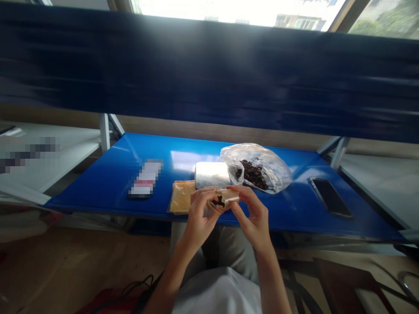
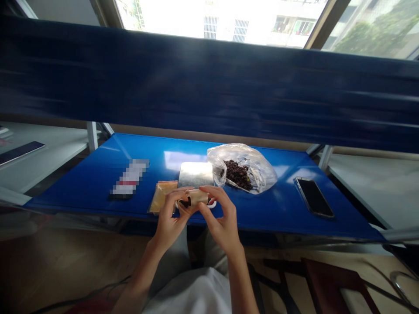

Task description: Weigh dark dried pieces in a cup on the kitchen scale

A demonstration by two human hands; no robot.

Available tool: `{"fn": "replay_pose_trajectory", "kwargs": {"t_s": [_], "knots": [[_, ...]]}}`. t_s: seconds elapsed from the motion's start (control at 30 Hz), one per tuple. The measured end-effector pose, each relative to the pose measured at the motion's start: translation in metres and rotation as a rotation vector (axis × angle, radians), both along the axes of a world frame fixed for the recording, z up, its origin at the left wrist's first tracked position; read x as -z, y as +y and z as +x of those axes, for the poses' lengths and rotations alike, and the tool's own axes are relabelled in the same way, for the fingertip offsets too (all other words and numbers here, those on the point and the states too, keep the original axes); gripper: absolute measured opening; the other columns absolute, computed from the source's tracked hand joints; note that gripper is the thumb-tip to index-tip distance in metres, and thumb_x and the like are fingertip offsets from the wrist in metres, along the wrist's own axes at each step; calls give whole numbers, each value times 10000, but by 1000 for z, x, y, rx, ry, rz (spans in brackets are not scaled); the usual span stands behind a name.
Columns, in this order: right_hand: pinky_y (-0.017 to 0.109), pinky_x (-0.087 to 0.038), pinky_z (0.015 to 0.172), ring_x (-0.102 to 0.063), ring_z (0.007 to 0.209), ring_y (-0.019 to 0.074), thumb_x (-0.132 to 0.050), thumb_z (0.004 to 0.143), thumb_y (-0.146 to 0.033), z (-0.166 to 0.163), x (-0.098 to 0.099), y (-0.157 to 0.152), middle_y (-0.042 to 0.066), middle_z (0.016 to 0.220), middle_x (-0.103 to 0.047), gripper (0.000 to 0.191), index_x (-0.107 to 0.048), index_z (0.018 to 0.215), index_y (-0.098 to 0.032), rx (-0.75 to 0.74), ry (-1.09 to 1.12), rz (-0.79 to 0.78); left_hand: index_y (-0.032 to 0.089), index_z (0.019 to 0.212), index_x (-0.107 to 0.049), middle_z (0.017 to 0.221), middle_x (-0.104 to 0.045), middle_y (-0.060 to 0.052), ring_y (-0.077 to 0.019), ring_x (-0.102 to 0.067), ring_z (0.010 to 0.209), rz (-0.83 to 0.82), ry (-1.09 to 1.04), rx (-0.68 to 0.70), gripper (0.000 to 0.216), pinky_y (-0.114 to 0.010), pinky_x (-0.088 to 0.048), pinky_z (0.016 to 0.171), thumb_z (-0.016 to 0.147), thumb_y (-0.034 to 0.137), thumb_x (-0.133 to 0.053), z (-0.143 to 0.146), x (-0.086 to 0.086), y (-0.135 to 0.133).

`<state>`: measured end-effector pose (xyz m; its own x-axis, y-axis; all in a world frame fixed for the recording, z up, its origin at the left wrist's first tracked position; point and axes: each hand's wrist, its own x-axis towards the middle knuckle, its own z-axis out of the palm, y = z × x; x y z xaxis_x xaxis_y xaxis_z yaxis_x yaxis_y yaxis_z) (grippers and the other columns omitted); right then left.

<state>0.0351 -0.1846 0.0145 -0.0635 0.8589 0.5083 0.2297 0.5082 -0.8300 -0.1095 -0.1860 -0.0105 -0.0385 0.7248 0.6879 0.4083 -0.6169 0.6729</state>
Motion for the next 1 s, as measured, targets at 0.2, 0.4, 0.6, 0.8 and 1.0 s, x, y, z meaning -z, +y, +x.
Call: {"fn": "replay_pose_trajectory", "kwargs": {"t_s": [0.2, 0.4, 0.6, 0.8, 1.0], "knots": [[326, -511, 728, -615, 952, 223, -602, 844, -284, 7, 5, 0, 90, 1045, -663, 235, -642, 1069, -229, 9, 17, -5, 214, 1070, -541, 1051, -659, -79, -211, -621, 1009, -8, 0, -9, 313, -359, -482, 874, 786, 211, -673, 2, 2, -2], [340, -503, 743, -588, 955, 221, -641, 820, -266, 8, 4, 1, 75, 1001, -650, 234, -651, 1053, -255, -25, 1, 85, 242, 1083, -590, 1022, -679, -58, -195, -619, 978, 2, 183, 92, 233, -337, -445, 857, 850, 245, -596, 5, -9, -3], [336, -510, 727, -587, 956, 226, -624, 831, -305, 3, 7, 3, 82, 1000, -641, 226, -661, 1048, -250, -13, 7, 33, 221, 1025, -604, 1009, -673, -71, -210, -611, 985, -46, 169, 46, 171, -357, -436, 873, 865, 265, -566, 4, -6, -5], [348, -510, 754, -580, 971, 230, -598, 849, -323, 0, 9, 5, 82, 1017, -629, 256, -663, 1092, -272, -44, 22, 55, 218, 1033, -578, 1007, -667, -71, -207, -613, 967, -11, 159, -33, 193, -349, -445, 863, 844, 253, -597, 2, -5, -7], [329, -500, 775, -573, 1008, 219, -572, 871, -270, 2, 7, 7, 68, 1065, -626, 310, -632, 1174, -297, -83, 13, 24, 216, 1027, -547, 1003, -671, -67, -206, -619, 963, 20, 153, -54, 225, -346, -450, 851, 817, 207, -629, 1, -3, -4]]}}
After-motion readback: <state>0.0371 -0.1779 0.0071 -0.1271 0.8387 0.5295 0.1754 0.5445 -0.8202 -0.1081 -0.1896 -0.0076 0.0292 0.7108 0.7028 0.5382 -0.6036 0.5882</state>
